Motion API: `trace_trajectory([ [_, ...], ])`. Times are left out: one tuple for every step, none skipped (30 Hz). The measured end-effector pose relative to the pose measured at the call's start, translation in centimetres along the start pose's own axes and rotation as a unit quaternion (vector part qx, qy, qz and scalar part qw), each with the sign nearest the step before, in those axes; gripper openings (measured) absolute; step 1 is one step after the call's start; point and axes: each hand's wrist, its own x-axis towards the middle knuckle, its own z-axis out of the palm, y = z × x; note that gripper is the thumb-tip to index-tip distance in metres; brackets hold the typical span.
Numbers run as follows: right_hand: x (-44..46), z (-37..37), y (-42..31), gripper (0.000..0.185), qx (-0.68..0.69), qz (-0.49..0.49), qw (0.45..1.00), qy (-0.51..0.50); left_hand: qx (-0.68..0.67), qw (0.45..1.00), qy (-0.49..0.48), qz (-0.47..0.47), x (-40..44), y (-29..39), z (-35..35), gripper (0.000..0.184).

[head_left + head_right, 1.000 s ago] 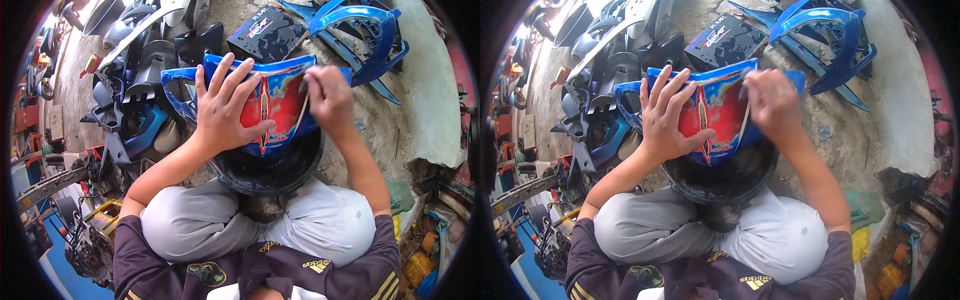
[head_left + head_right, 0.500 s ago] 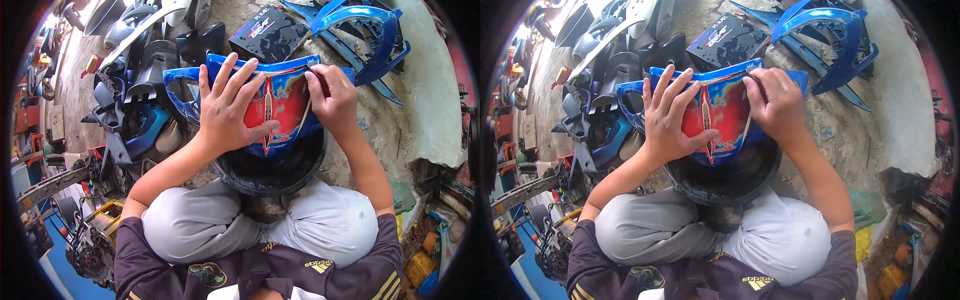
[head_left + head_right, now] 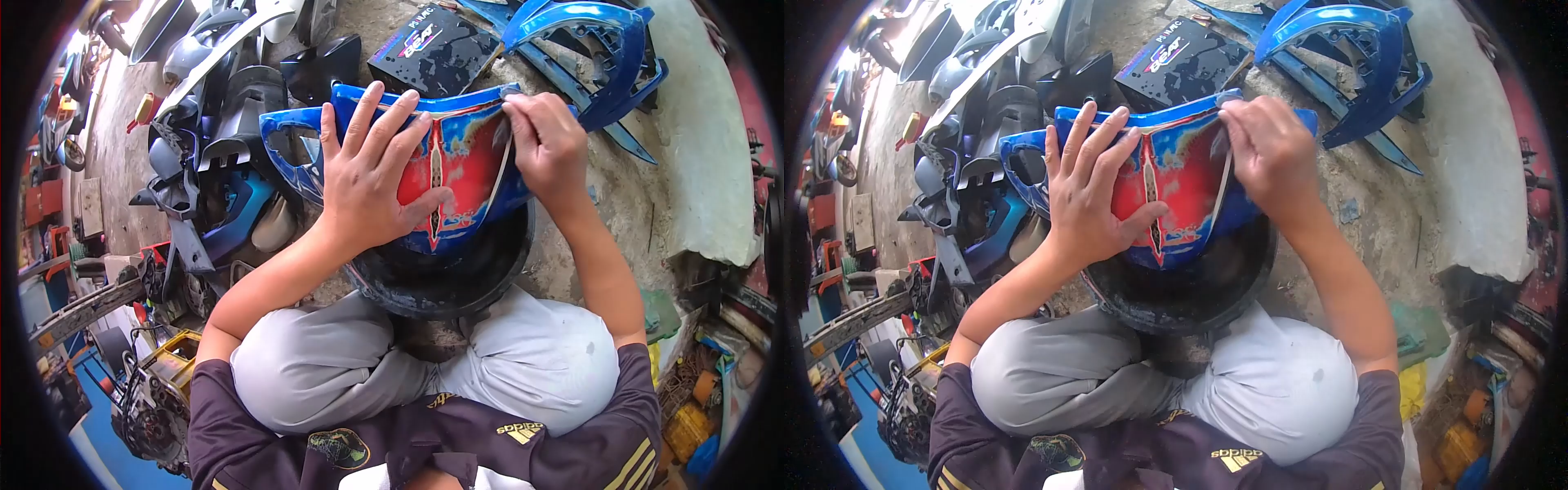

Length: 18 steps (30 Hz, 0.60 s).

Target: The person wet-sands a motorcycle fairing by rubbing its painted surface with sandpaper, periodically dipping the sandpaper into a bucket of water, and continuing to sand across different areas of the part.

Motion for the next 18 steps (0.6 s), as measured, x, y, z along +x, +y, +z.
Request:
trace_trajectory([
  [-0.4, -0.1, -0.9, 0.019, -0.028, -0.032, 0.999, -0.033, 0.001, 1.0, -0.003, -0.004, -0.1, 0.1, 0.0, 0.081],
  [-0.9, 0.3, -2.2, 0.018, 0.03, -0.071, 0.996, -0.052, 0.005, 1.0, -0.004, 0.001, -0.2, 0.2, -0.1, 0.081],
  [-1.0, 0.4, -3.2, 0.017, 0.031, -0.093, 0.993, -0.062, 0.011, 1.0, -0.004, 0.006, -0.3, 0.3, -0.2, 0.082],
  [-1.0, 0.5, -3.7, 0.017, 0.033, -0.114, 0.99, -0.072, 0.017, 1.0, -0.005, 0.011, -0.3, 0.3, -0.3, 0.082],
  [-0.8, 0.2, -2.8, 0.017, 0.009, -0.075, 0.995, -0.067, 0.017, 1.0, -0.009, 0.006, -0.1, 0.3, -0.3, 0.082],
  [-0.6, -0.3, -1.4, 0.018, -0.014, -0.036, 0.997, -0.064, 0.015, 1.0, -0.013, 0.005, 0.1, 0.1, -0.4, 0.082],
  [-0.3, -0.4, -0.6, 0.019, 0.002, 0.032, 0.999, -0.038, 0.013, 1.0, -0.016, 0.002, 0.3, 0.0, -0.6, 0.082],
  [-0.7, -0.2, -0.9, 0.018, 0.013, 0.002, 0.998, -0.053, 0.012, 1.0, -0.018, 0.0, 0.4, 0.0, -0.6, 0.082],
  [-1.1, 0.0, -1.9, 0.018, 0.022, -0.028, 0.997, -0.066, 0.016, 1.0, -0.014, -0.005, 0.3, 0.2, -0.5, 0.082],
  [-1.3, 0.1, -2.8, 0.017, 0.03, -0.058, 0.995, -0.077, 0.015, 1.0, -0.007, -0.002, 0.2, 0.2, -0.4, 0.082],
  [-1.4, 0.4, -3.5, 0.015, 0.024, -0.082, 0.994, -0.07, 0.014, 1.0, -0.001, 0.002, 0.1, 0.2, -0.3, 0.081],
  [-1.2, 0.1, -2.9, 0.014, 0.012, -0.041, 0.997, -0.064, 0.011, 1.0, 0.002, 0.005, 0.0, 0.2, -0.2, 0.081],
  [-0.8, -0.5, -1.8, 0.014, 0.0, 0.002, 0.998, -0.06, 0.015, 1.0, -0.007, 0.003, 0.2, 0.1, -0.4, 0.081],
  [-0.4, -0.7, -0.6, 0.014, -0.009, 0.042, 0.997, -0.057, 0.016, 1.0, -0.009, 0.001, 0.2, 0.1, -0.4, 0.081],
  [-0.1, -0.5, -0.1, 0.013, -0.006, 0.06, 0.998, -0.026, 0.018, 1.0, -0.011, -0.001, 0.2, 0.2, -0.4, 0.081],
  [-0.5, -0.1, -0.7, 0.011, 0.007, 0.017, 0.999, -0.04, 0.021, 1.0, -0.01, -0.002, 0.2, 0.2, -0.4, 0.081],
  [-1.0, 0.4, -1.9, 0.009, 0.018, -0.024, 0.998, -0.052, 0.021, 1.0, -0.005, -0.001, 0.2, 0.3, -0.4, 0.081],
  [-1.2, 0.5, -3.0, 0.007, 0.028, -0.065, 0.996, -0.063, 0.022, 1.0, -0.002, 0.002, 0.2, 0.3, -0.3, 0.081],
])
